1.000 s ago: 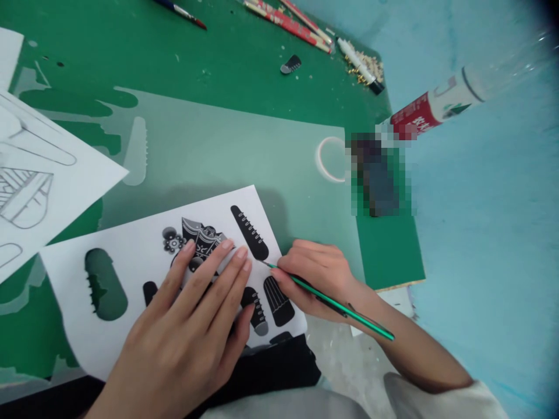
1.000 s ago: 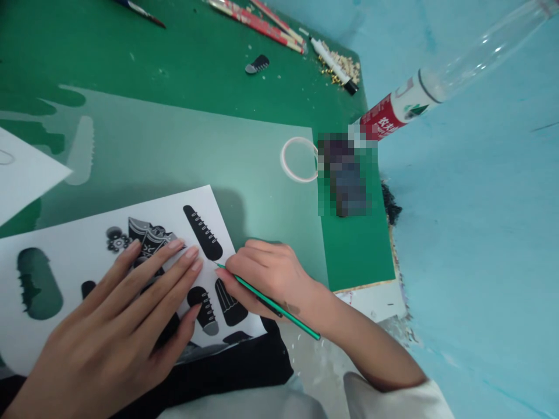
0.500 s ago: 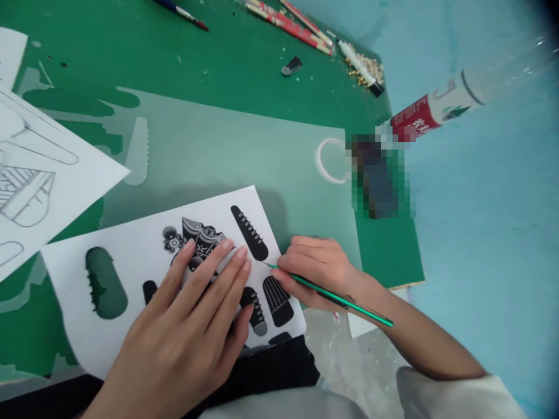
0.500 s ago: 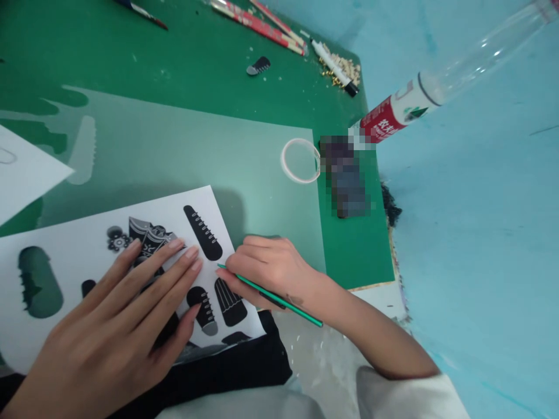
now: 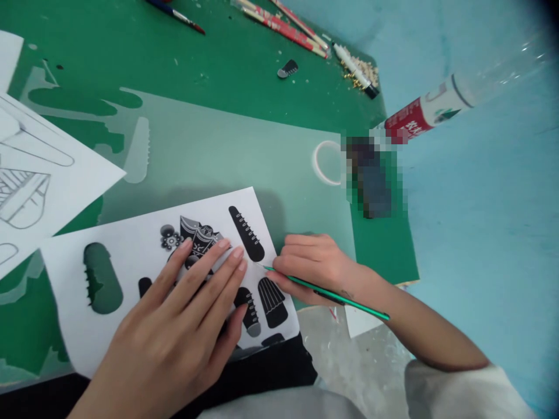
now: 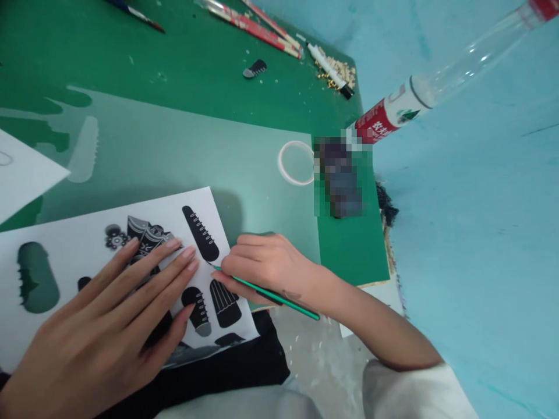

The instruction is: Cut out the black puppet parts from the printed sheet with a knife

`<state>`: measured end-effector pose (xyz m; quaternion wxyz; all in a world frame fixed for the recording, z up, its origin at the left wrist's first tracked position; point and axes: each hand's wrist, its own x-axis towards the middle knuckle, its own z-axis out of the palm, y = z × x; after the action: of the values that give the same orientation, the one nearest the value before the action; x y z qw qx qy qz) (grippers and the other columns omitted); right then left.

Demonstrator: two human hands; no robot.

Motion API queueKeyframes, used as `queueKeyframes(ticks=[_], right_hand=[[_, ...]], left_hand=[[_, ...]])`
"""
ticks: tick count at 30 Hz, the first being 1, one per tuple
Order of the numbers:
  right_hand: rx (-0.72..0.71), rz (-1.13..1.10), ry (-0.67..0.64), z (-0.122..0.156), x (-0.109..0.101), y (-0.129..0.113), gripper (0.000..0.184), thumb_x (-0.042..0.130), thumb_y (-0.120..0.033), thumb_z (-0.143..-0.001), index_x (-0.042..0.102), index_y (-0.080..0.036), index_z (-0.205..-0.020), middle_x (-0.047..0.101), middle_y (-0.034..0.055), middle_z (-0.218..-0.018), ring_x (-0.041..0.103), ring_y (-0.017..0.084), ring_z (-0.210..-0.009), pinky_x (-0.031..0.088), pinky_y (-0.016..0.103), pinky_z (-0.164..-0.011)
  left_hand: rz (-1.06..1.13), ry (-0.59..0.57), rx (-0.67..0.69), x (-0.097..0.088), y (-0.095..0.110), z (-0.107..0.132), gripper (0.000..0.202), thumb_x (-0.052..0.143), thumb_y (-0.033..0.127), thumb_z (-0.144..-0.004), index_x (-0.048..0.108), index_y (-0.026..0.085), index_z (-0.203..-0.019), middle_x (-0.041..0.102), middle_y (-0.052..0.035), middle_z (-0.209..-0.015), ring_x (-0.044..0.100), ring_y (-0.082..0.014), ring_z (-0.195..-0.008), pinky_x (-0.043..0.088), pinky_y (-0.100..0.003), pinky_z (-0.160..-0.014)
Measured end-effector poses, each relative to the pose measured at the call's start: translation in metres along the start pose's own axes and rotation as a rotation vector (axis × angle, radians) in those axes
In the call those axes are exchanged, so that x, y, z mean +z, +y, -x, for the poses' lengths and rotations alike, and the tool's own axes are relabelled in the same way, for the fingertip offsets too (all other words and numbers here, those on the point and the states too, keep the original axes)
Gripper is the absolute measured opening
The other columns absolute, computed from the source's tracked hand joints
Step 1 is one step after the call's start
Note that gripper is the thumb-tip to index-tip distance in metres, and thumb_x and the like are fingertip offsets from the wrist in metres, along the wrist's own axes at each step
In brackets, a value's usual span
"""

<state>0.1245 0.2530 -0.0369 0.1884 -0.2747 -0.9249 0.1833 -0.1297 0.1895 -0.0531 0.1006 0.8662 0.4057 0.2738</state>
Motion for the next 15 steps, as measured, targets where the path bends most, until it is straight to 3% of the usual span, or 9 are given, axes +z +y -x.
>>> queueKeyframes(ticks=[4, 8, 10, 15], right_hand=[[0.035, -0.042, 0.010, 0.003, 0.003, 0.000, 0.025, 0.059, -0.023, -0.109, 0.062, -0.020, -0.085, 0.057, -0.0023, -0.068, 0.050, 0.014, -0.064, 0.038, 0.029, -0.059], [0.091, -0.053, 0.025, 0.008, 0.007, -0.006, 0.024, 0.059, -0.023, -0.109, 0.060, -0.020, -0.085, 0.057, -0.0021, -0.070, 0.048, 0.013, -0.064, 0.038, 0.029, -0.060], [0.117, -0.048, 0.043, 0.009, 0.009, -0.010, 0.025, 0.059, -0.022, -0.109, 0.059, -0.020, -0.084, 0.056, -0.0022, -0.070, 0.046, 0.013, -0.063, 0.037, 0.029, -0.060], [0.155, -0.046, 0.102, 0.010, 0.014, -0.017, 0.024, 0.059, -0.021, -0.108, 0.059, -0.020, -0.084, 0.055, -0.0022, -0.069, 0.044, 0.013, -0.063, 0.035, 0.029, -0.059]], left_hand=[[0.022, -0.031, 0.047, -0.004, -0.010, -0.001, 0.042, 0.062, 0.021, -0.104, 0.067, 0.006, -0.143, 0.068, -0.0108, -0.151, 0.064, -0.0310, -0.142, 0.033, -0.051, -0.137], [-0.067, -0.104, 0.023, -0.008, -0.004, 0.011, 0.048, 0.055, 0.021, -0.106, 0.058, 0.006, -0.152, 0.061, -0.0143, -0.158, 0.052, -0.0385, -0.153, 0.029, -0.065, -0.136], [-0.120, -0.118, -0.011, -0.009, 0.004, 0.017, 0.051, 0.050, 0.019, -0.108, 0.054, 0.005, -0.156, 0.056, -0.0170, -0.162, 0.048, -0.0405, -0.155, 0.031, -0.067, -0.134], [-0.151, -0.047, -0.021, -0.001, 0.021, 0.013, 0.051, 0.060, 0.018, -0.105, 0.056, 0.000, -0.153, 0.061, -0.0217, -0.156, 0.061, -0.0422, -0.144, 0.041, -0.063, -0.127]])
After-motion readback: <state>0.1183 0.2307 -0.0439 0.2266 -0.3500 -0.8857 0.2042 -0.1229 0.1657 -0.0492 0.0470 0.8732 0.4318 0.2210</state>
